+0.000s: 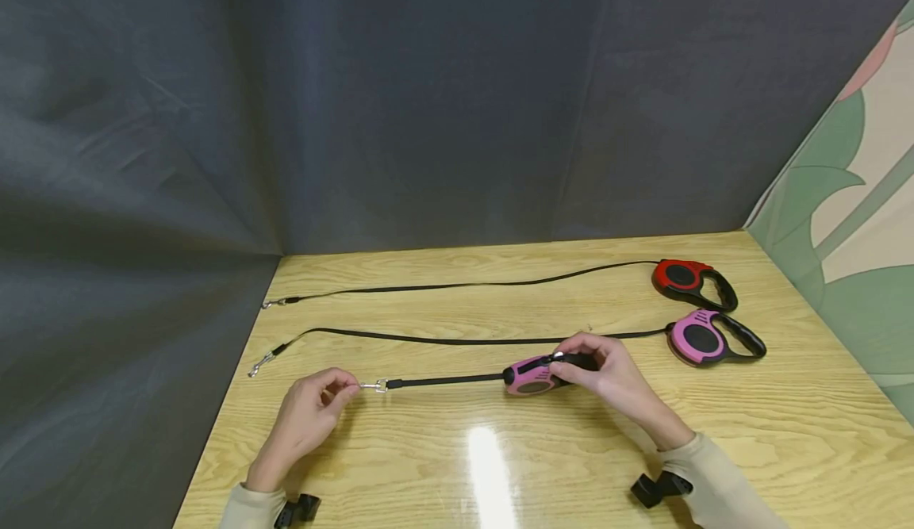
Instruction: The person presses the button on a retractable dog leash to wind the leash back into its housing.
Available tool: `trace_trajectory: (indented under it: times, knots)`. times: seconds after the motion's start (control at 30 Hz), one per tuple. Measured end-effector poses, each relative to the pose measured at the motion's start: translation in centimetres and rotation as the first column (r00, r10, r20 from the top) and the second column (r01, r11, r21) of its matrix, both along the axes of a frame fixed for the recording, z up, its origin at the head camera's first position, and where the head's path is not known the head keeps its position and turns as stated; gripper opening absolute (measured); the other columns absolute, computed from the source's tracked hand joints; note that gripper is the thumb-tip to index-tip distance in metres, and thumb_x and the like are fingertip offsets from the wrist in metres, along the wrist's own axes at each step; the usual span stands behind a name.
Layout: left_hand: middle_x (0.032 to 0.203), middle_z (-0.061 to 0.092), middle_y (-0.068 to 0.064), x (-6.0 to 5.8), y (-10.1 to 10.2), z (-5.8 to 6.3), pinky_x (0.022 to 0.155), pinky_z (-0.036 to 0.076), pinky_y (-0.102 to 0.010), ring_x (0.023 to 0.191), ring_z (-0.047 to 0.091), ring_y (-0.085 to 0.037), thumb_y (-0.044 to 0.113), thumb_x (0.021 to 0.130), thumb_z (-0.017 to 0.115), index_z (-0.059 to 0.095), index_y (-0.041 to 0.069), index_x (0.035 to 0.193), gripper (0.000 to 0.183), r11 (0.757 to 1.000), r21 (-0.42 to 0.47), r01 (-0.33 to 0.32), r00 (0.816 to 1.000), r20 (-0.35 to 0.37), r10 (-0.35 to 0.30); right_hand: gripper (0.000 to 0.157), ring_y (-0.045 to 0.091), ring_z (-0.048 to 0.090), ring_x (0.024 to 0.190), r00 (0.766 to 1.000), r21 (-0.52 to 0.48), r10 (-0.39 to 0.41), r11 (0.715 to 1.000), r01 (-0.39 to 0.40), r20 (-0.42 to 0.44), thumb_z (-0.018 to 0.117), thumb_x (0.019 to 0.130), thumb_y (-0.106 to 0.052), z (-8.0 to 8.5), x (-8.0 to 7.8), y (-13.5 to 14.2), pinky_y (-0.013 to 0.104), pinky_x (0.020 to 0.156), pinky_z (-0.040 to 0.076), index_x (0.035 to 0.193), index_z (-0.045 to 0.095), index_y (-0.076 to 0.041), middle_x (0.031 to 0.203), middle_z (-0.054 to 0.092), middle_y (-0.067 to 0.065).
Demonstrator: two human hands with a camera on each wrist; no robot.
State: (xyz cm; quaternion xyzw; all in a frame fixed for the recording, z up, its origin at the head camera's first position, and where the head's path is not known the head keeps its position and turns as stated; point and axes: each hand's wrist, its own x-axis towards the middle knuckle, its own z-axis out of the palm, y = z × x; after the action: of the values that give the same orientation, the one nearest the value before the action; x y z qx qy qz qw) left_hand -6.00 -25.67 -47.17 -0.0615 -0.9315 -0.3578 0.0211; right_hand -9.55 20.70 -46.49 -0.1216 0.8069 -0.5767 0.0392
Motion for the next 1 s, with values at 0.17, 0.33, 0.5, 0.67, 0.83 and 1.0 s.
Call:
trace_trajectory:
  times: [0.17,0.33,0.5,0.67,0.83,1.0]
  knots:
    - [0.085,0.072,0.006,-0.02,0.12,-0.03,0.074,0.054,-0.025,0.077,0.061,-0.001,0.021,0.101,0.075,0.079,0.021,0.1,0.004,1.0,0.001,-0.003,1.0,0.014,0.003,0.018,0.01,0.062,0.079,1.0,0.003,0.003,1.0,-0.003,-0.002,0.084,0.092,-0.015,-0.07,0.01,-0.12,0.027,0.071,0.051,0.106,0.076,-0.008,0.095,0.073,-0.001]
    - [0.084,0.072,0.006,-0.09,0.21,-0.02,0.075,0.054,-0.025,0.078,0.061,-0.001,0.022,0.101,0.075,0.079,0.021,0.099,0.004,1.0,0.002,-0.005,1.0,0.02,0.005,0.018,0.011,0.063,0.081,1.0,0.003,0.005,1.0,-0.005,-0.008,0.085,0.091,-0.014,-0.23,-0.05,-0.2,0.028,0.072,0.051,0.106,0.076,-0.009,0.097,0.073,-0.001]
    - [0.084,0.072,0.006,-0.16,0.27,-0.02,0.075,0.054,-0.025,0.077,0.061,-0.001,0.022,0.101,0.075,0.079,0.021,0.099,0.004,1.0,-0.003,-0.001,1.0,0.014,0.001,0.017,0.011,0.063,0.081,1.0,-0.004,0.009,1.0,-0.009,-0.011,0.084,0.092,-0.014,-0.29,-0.05,-0.27,0.027,0.072,0.051,0.106,0.076,-0.009,0.097,0.073,-0.001]
    - [0.084,0.071,0.006,-0.14,0.29,-0.06,0.074,0.053,-0.025,0.076,0.06,-0.001,0.021,0.101,0.075,0.079,0.021,0.099,0.004,1.0,-0.003,0.007,1.0,0.003,-0.007,0.017,0.011,0.063,0.081,1.0,-0.002,0.01,1.0,-0.01,-0.017,0.084,0.091,-0.014,-0.18,-0.12,-0.45,0.027,0.072,0.051,0.106,0.076,-0.01,0.097,0.073,-0.001]
    - [0.083,0.071,0.006,-0.14,0.34,-0.08,0.074,0.053,-0.025,0.076,0.059,-0.002,0.02,0.101,0.075,0.078,0.021,0.098,0.004,1.0,-0.003,0.007,1.0,-0.004,-0.007,0.018,0.012,0.063,0.083,1.0,0.004,0.007,1.0,-0.007,-0.006,0.085,0.091,-0.015,-0.18,-0.13,-0.68,0.027,0.074,0.051,0.106,0.076,-0.01,0.098,0.073,0.001]
    - [0.083,0.071,0.007,-0.14,0.41,-0.01,0.074,0.053,-0.025,0.077,0.06,-0.001,0.018,0.1,0.076,0.079,0.021,0.098,0.004,1.0,-0.004,0.008,1.0,-0.005,-0.008,0.017,0.012,0.064,0.083,1.0,-0.004,0.012,1.0,-0.012,-0.001,0.084,0.092,-0.015,-0.4,-0.13,-0.79,0.027,0.074,0.051,0.106,0.076,-0.01,0.097,0.074,0.0]
